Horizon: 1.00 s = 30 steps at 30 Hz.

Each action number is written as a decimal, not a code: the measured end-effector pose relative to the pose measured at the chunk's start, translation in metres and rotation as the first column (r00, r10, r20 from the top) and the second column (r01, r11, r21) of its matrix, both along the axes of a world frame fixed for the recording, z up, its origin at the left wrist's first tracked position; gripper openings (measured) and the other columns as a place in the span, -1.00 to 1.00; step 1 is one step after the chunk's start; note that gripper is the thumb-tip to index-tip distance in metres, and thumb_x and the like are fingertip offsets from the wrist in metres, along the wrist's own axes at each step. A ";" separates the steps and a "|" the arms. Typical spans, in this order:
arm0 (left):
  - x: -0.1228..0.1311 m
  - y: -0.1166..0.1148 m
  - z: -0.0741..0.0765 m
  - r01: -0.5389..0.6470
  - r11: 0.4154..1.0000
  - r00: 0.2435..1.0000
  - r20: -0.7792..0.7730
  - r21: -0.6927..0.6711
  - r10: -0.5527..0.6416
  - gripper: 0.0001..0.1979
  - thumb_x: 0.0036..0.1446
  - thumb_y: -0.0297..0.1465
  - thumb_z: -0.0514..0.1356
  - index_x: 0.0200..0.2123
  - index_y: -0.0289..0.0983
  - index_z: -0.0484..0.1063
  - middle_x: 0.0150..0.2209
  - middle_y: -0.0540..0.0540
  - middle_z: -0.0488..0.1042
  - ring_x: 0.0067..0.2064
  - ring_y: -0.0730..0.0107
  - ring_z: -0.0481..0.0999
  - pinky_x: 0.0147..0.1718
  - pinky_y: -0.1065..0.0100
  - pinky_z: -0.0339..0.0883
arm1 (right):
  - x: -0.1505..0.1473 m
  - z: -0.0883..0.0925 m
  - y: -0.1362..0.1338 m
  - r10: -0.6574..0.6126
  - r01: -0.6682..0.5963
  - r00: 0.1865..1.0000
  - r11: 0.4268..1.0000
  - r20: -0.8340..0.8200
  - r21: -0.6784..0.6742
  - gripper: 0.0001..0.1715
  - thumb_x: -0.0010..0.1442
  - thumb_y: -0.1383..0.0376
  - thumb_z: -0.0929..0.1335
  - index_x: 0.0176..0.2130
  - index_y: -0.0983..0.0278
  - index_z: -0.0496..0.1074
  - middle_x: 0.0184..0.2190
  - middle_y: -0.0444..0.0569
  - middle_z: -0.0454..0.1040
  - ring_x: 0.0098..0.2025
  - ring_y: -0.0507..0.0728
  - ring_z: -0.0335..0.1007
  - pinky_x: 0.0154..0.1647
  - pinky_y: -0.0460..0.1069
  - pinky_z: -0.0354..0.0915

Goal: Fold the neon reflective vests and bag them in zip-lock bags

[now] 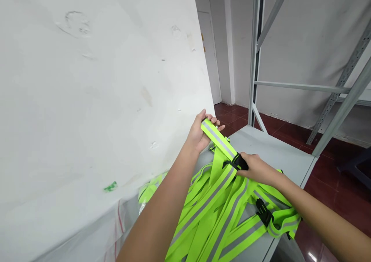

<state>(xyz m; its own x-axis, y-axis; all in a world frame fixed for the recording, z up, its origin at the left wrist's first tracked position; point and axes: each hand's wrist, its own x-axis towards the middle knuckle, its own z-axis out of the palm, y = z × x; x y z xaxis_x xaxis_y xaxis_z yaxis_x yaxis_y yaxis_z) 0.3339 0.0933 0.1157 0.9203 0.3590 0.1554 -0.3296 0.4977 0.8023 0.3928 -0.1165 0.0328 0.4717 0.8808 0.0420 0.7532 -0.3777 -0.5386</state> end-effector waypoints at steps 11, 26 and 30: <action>-0.004 -0.005 -0.002 0.023 0.998 0.997 0.071 0.065 -0.027 -0.85 0.12 -0.37 0.26 -0.31 -0.26 0.33 -0.39 0.02 0.44 -0.26 0.38 0.54 -0.02 0.16 0.37 | -0.004 0.002 -0.011 -0.061 0.062 0.997 0.998 0.051 -0.017 -0.39 0.15 -0.07 0.32 0.02 0.27 0.31 -0.09 0.14 0.46 -0.02 0.30 0.37 0.03 0.12 0.14; 0.020 -0.100 -0.093 0.265 -0.334 0.964 -0.236 0.904 0.125 -0.76 0.14 -0.18 0.16 -0.23 -0.22 0.43 -0.27 -0.10 0.53 -0.21 0.15 0.50 -0.17 0.22 0.26 | 0.039 -0.039 -0.120 -0.205 0.206 0.979 0.974 0.014 -0.093 -0.61 0.01 0.21 0.43 -0.12 0.24 0.44 -0.15 0.05 0.45 -0.04 0.28 0.32 0.02 0.14 0.19; 0.018 -0.101 -0.125 0.186 -0.414 0.977 -0.125 0.891 0.170 -0.67 0.23 -0.12 0.08 -0.15 -0.23 0.40 -0.19 -0.13 0.52 -0.10 0.12 0.49 -0.11 0.17 0.23 | 0.037 -0.033 -0.124 -0.282 0.296 0.953 0.944 -0.110 0.144 -0.76 0.02 0.34 0.38 -0.22 0.25 0.40 -0.22 -0.01 0.44 -0.14 0.17 0.36 -0.04 0.07 0.24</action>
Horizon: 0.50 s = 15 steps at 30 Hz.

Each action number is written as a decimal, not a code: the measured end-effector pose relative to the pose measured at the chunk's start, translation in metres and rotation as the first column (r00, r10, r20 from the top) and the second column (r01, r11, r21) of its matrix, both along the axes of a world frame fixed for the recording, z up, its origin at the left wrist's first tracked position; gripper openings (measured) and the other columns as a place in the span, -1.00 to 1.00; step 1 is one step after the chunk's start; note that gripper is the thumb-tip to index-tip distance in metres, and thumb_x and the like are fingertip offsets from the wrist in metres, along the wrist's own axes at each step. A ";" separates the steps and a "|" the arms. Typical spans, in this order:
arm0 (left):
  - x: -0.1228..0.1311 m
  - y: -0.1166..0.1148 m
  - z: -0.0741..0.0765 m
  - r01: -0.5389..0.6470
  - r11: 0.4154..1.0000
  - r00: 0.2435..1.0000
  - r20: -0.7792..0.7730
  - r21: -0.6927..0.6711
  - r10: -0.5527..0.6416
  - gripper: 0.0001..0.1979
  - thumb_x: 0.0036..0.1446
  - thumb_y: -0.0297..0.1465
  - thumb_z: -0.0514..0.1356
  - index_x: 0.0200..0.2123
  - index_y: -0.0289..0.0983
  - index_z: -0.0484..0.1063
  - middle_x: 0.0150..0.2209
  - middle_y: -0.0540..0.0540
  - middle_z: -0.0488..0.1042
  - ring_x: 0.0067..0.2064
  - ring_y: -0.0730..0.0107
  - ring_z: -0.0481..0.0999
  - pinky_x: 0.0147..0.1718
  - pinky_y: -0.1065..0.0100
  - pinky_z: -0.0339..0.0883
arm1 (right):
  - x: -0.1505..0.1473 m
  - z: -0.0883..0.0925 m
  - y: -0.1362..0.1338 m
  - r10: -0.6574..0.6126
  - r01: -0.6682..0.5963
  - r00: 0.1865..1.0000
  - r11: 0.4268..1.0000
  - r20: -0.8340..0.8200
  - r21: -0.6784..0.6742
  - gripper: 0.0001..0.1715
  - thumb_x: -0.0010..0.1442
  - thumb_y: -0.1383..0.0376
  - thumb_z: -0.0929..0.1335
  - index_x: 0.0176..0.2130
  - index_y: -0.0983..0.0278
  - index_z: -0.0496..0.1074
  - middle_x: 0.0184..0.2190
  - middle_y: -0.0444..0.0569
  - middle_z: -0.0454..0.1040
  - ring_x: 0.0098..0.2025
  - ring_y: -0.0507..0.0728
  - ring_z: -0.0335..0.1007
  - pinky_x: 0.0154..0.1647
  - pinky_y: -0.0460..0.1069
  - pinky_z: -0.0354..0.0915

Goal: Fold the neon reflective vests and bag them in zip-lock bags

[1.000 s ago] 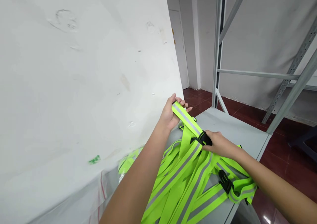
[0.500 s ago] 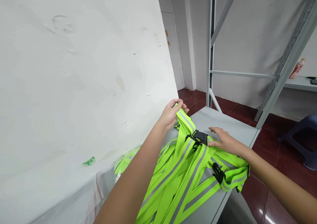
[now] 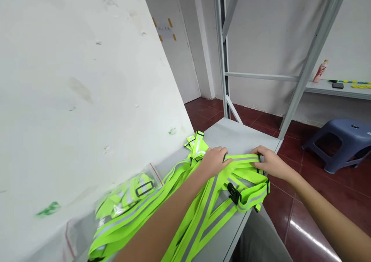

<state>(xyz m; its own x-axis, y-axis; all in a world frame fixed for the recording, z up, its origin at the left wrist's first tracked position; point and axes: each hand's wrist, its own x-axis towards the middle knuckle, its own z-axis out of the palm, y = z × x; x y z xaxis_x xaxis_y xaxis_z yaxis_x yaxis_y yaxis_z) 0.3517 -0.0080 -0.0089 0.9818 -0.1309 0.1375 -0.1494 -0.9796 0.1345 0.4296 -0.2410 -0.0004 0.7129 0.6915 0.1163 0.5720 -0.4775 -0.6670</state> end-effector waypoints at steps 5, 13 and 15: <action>0.000 0.014 -0.010 -0.002 0.990 0.998 0.065 -0.138 0.011 -0.54 0.25 -0.05 0.03 0.05 -0.24 0.28 -0.01 -0.16 0.47 0.01 0.11 0.44 -0.01 0.14 0.19 | -0.012 0.001 -0.002 -0.077 0.130 0.982 0.939 -0.174 0.318 -0.66 0.03 0.21 0.43 -0.18 0.21 0.32 -0.23 -0.07 0.39 -0.15 0.14 0.36 -0.08 0.04 0.28; -0.009 0.023 0.012 0.108 0.989 0.991 0.096 -0.104 -0.098 -0.33 0.10 0.10 0.10 0.10 -0.25 0.28 0.00 -0.21 0.44 0.08 0.02 0.35 0.10 0.06 0.12 | -0.027 0.014 0.026 -0.154 0.270 0.948 0.850 -0.277 0.453 -0.56 0.02 0.05 0.44 -0.18 0.21 0.31 -0.22 -0.06 0.33 -0.27 0.10 0.30 -0.34 -0.02 0.26; -0.016 0.025 0.014 0.105 0.989 0.993 0.070 -0.100 -0.098 -0.32 0.17 0.07 0.04 0.18 -0.27 0.20 0.05 -0.24 0.42 0.14 0.02 0.31 0.17 0.01 0.04 | -0.028 0.018 0.033 -0.167 0.237 0.968 0.861 -0.190 0.451 -0.60 0.06 0.05 0.41 -0.18 0.21 0.34 -0.20 -0.03 0.38 -0.21 0.14 0.31 -0.26 0.01 0.26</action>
